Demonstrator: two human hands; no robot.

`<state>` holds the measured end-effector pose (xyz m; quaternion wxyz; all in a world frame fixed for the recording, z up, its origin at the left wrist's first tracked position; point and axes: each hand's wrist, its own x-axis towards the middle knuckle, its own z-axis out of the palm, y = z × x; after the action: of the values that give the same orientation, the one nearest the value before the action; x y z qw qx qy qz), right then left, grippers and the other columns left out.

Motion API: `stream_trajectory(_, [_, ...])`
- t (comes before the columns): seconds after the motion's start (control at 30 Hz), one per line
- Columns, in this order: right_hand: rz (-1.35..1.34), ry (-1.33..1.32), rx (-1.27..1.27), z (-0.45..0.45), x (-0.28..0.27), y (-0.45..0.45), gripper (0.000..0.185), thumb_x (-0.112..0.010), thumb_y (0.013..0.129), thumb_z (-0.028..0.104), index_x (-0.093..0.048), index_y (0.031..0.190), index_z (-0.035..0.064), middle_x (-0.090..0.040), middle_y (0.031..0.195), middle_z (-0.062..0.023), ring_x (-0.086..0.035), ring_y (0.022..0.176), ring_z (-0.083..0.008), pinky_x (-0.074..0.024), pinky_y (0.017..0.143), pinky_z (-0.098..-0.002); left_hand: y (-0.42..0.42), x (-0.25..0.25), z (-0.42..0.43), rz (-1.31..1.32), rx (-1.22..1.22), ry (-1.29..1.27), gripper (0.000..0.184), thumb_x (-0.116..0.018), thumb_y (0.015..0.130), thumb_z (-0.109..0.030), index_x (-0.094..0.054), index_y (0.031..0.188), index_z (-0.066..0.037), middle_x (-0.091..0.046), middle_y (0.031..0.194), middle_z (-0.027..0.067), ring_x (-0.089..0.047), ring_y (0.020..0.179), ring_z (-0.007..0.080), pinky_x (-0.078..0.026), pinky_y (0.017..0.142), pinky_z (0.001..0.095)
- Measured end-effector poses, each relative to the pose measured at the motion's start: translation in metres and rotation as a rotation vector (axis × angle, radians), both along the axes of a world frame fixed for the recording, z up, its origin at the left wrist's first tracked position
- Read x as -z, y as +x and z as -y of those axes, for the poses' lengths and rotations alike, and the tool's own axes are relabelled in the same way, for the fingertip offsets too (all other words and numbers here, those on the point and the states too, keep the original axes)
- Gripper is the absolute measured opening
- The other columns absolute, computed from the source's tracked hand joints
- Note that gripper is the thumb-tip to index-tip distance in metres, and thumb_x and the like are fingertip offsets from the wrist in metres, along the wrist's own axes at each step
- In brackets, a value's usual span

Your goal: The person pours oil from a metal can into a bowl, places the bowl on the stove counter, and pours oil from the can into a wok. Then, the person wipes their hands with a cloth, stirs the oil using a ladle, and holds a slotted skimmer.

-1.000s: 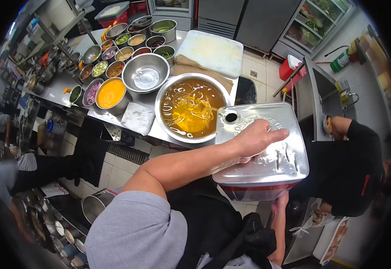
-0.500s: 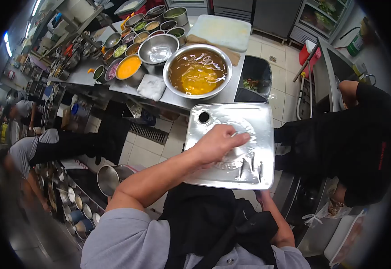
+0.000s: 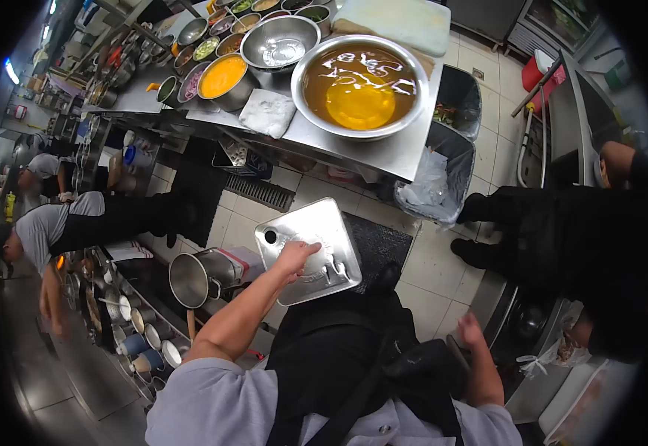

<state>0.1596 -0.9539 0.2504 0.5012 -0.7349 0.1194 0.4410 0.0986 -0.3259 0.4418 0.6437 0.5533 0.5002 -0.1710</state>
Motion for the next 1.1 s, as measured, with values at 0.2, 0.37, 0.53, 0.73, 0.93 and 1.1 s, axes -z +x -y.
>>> stream_trajectory(0.2, [-0.132, -0.279, 0.383, 0.024, -0.078, -0.114, 0.024, -0.041, 0.097, 0.033, -0.047, 0.083, 0.0154, -0.044, 0.061, -0.0016, -0.044, 0.045, -0.0159, -0.0314, 0.032, -0.0331, -0.014, 0.145, -0.131, -0.168, 0.292, 0.184, 0.029, -0.072, 0.075, -0.024, -0.064, 0.082, 0.003, -0.051, 0.058, 0.0071, -0.047, 0.044, 0.0171, -0.033, 0.038, 0.0334])
stream_trajectory(0.37, [-0.522, -0.127, 0.482, 0.044, -0.096, -0.254, 0.041, -0.045, 0.088, 0.056, -0.048, 0.102, 0.0180, -0.045, 0.090, -0.0112, -0.043, 0.077, -0.0306, -0.0318, 0.061, -0.0515, -0.020, 0.305, -0.238, 0.025, 1.378, 0.677, 0.030, -0.066, 0.071, -0.020, -0.069, 0.090, 0.002, -0.067, 0.078, 0.0188, -0.067, 0.073, 0.0317, -0.053, 0.062, 0.0416])
stream_trajectory(0.53, [-0.620, -0.056, 0.541, 0.039, -0.110, -0.317, 0.074, -0.059, 0.082, 0.059, -0.039, 0.137, 0.0142, -0.042, 0.131, -0.0232, -0.042, 0.120, -0.0399, -0.0257, 0.095, -0.0661, 0.000, 0.358, -0.288, -0.194, 1.141, 0.592, 0.033, -0.060, 0.073, -0.024, -0.070, 0.091, 0.002, -0.066, 0.099, 0.0230, -0.063, 0.097, 0.0361, -0.049, 0.090, 0.0422])
stream_trajectory(0.73, [-0.624, -0.752, 0.300, -0.117, -0.165, -0.186, 0.025, -0.051, 0.078, 0.015, -0.050, 0.102, 0.0092, -0.058, 0.090, -0.0160, -0.056, 0.076, -0.0306, -0.0457, 0.063, -0.0464, 0.010, 0.489, -0.343, -0.038, 1.409, 0.628, 0.036, -0.057, 0.074, -0.021, -0.067, 0.100, 0.002, -0.064, 0.106, 0.0245, -0.061, 0.102, 0.0377, -0.049, 0.092, 0.0422])
stream_trajectory(0.93, [-0.613, -0.828, 0.247, -0.177, -0.159, -0.134, 0.019, -0.048, 0.078, -0.001, -0.051, 0.096, 0.0050, -0.065, 0.084, -0.0170, -0.064, 0.070, -0.0288, -0.0540, 0.060, -0.0447, 0.068, 0.435, -0.332, -0.308, 1.025, 0.390, 0.039, -0.053, 0.076, -0.018, -0.065, 0.110, -0.002, -0.058, 0.122, 0.0197, -0.055, 0.115, 0.0356, -0.045, 0.098, 0.0415])
stream_trajectory(1.1, [-0.644, -0.822, 0.178, -0.202, -0.168, -0.108, 0.014, -0.051, 0.082, 0.001, -0.052, 0.096, 0.0031, -0.066, 0.085, -0.0167, -0.065, 0.071, -0.0272, -0.0548, 0.062, -0.0433, 0.081, 0.505, -0.334, -0.231, 1.056, 0.396, 0.046, -0.059, 0.079, -0.024, -0.059, 0.118, 0.000, -0.057, 0.124, 0.0219, -0.055, 0.115, 0.0368, -0.045, 0.098, 0.0427])
